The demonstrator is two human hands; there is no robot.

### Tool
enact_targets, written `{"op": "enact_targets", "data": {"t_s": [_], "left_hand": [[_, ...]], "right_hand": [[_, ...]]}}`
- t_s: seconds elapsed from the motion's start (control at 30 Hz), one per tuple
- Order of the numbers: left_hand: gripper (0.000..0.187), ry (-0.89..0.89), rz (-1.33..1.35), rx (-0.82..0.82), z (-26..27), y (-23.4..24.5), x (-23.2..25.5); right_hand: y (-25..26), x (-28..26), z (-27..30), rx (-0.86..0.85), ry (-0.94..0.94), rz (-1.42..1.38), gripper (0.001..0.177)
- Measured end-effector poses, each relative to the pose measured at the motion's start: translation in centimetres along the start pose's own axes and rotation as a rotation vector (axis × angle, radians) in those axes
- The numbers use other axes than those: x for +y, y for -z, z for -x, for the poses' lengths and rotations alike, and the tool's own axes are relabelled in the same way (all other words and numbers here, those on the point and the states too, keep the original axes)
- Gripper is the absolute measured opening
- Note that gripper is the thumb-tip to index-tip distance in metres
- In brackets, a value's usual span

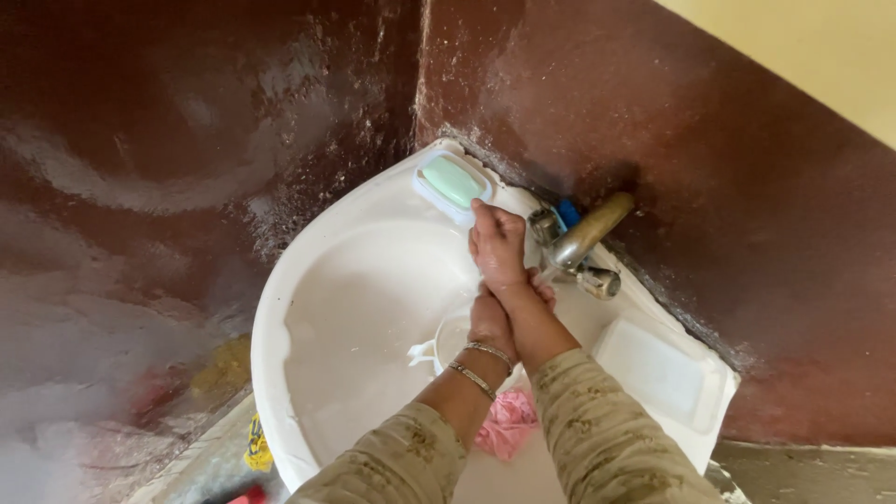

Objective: The recorder scrubs a bathroom sink with soap and a cloth, then scrubs the adjacent wall, and finally rinses both with water from a mug.

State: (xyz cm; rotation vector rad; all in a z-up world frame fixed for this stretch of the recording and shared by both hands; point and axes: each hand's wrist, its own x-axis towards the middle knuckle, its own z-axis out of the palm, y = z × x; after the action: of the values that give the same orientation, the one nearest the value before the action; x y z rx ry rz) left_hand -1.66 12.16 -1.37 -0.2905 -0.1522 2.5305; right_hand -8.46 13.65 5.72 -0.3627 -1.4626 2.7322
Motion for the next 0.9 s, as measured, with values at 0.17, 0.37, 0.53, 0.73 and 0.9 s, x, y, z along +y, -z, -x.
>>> {"op": "enact_targets", "data": {"t_s": [0.17, 0.37, 0.53, 0.73, 0.9], "left_hand": [[0.052, 0.013, -0.360, 0.614, 1.2, -0.2, -0.5], [0.044, 0.202, -0.809, 0.541, 2.7, -0.8, 1.5], [0.038, 0.227, -0.649, 0.320, 0.4, 1.7, 1.8], [0.015, 0.193, -0.187, 0.284, -3.2, 2.0, 0.7], [0.019, 0.174, 0.008, 0.305, -3.2, -0.8, -1.0]], "right_hand": [[2.2, 0.4, 0.2, -0.204, 0.809, 1.221, 0.041], [7.2, -0.3, -0.2, -0.248, 0.768, 1.871, 0.031], [7.2, -1.6, 3.7, -0.059, -0.140, 0.820, 0.032], [7.9, 0.9, 6.8, -0.016, -0.275, -0.222, 0.047], [3.9, 2.3, 9.2, -0.276, -0.080, -0.708, 0.062]]}}
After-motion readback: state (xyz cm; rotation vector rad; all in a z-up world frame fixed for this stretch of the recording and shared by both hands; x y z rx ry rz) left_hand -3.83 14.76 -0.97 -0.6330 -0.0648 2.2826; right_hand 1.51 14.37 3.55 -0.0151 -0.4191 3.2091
